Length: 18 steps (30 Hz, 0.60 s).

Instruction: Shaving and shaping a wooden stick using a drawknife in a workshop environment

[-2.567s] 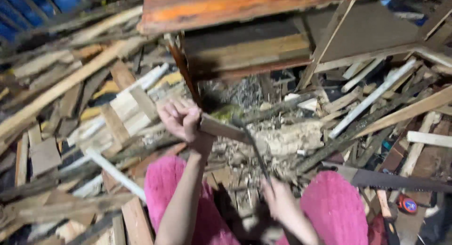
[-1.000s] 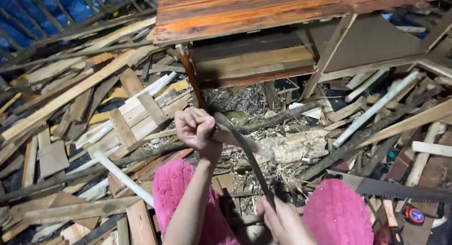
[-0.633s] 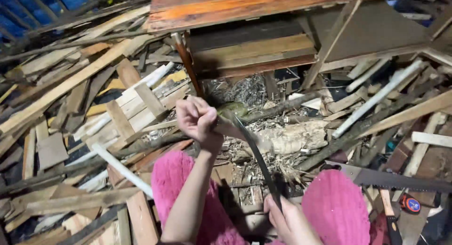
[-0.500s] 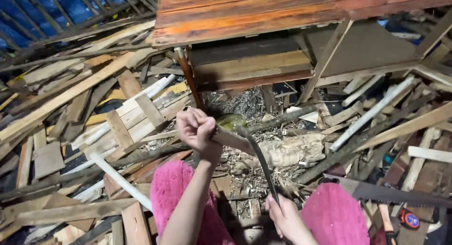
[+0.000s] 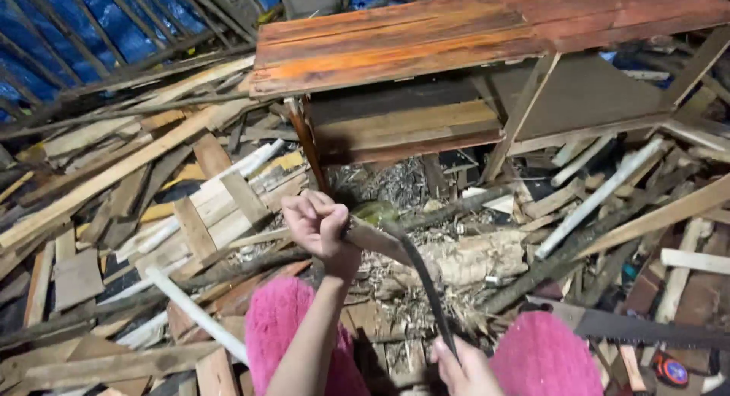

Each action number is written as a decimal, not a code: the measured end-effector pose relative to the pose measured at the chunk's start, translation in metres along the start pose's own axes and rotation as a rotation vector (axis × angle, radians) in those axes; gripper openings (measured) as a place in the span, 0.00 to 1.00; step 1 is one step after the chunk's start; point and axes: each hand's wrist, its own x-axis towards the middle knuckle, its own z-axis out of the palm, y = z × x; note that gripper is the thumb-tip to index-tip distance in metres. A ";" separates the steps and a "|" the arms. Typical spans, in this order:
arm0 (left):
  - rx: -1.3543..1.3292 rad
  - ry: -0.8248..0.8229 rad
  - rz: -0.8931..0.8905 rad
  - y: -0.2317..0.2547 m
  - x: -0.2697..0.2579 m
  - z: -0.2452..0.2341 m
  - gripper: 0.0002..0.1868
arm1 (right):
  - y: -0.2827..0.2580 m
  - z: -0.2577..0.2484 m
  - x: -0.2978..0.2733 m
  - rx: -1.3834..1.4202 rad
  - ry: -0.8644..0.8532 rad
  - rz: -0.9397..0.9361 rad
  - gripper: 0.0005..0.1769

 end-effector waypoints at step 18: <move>0.078 0.110 0.063 -0.024 0.000 -0.029 0.14 | -0.085 0.048 -0.031 -0.913 -0.078 0.136 0.15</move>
